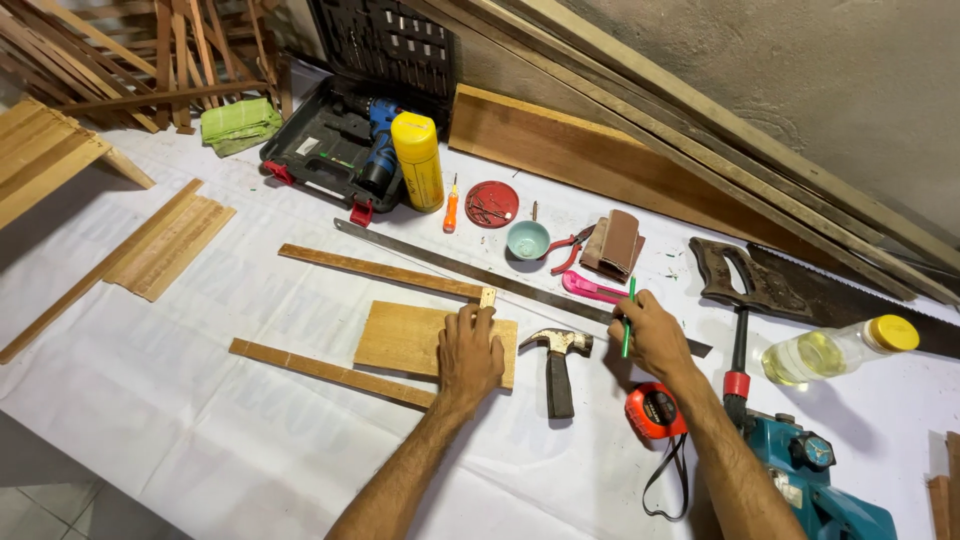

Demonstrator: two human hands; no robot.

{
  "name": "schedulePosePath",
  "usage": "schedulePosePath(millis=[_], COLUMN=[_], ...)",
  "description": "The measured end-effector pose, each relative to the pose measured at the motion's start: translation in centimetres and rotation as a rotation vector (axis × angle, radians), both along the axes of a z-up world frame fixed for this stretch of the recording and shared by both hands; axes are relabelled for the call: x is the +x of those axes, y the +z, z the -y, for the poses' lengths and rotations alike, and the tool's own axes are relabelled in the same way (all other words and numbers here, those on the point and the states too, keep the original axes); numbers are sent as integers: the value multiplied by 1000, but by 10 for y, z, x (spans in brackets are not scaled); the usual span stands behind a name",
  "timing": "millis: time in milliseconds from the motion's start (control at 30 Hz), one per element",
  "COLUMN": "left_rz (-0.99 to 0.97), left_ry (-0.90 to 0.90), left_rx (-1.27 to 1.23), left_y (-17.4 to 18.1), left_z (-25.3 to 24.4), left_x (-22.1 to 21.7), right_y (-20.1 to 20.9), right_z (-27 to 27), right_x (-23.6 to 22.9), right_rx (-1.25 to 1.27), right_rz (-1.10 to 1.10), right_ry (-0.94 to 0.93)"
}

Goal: The person assembles a small wooden frame on a workbench. They position thin wood strips around a board, hammer nails to fasten the joints, take measurements with a tape measure, and mark cut lines on the wood using a steel ruler and a pencil.

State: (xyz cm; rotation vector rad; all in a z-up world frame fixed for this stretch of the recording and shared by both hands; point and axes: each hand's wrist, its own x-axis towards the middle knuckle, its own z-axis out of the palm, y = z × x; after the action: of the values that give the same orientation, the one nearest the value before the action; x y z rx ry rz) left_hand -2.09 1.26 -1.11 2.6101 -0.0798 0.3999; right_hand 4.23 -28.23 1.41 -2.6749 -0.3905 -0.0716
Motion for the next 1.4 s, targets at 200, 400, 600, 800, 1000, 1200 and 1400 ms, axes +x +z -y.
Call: schedulePosePath(millis=[200,400,600,800,1000,1200,1400], left_rz=[-46,101,514,-63,-137,-285,-196], left_ry=[27,-53,-174,-443,-468,-471,-574], left_rx=[-118,-8,451,412,303,377,333], left_y=[-1,-3,82,11,4,-3,-22], left_z=[-24,-44,-83,-156,-206,-247,-284], left_x=[-21,-21,-26,-18,-16,-5,11], right_y=[34,32,47,52,37,-11,-33], right_z=[-14,-52,-122,-167,-181,-206,-246], right_x=[-1,-9,-37,-53,-76,-97,-115], right_rx=[4,196,142,231,67,322,513], right_rz=[36,51,-116,-148,347,163,172], right_ry=[40,183,332,346,-61,-302,-504])
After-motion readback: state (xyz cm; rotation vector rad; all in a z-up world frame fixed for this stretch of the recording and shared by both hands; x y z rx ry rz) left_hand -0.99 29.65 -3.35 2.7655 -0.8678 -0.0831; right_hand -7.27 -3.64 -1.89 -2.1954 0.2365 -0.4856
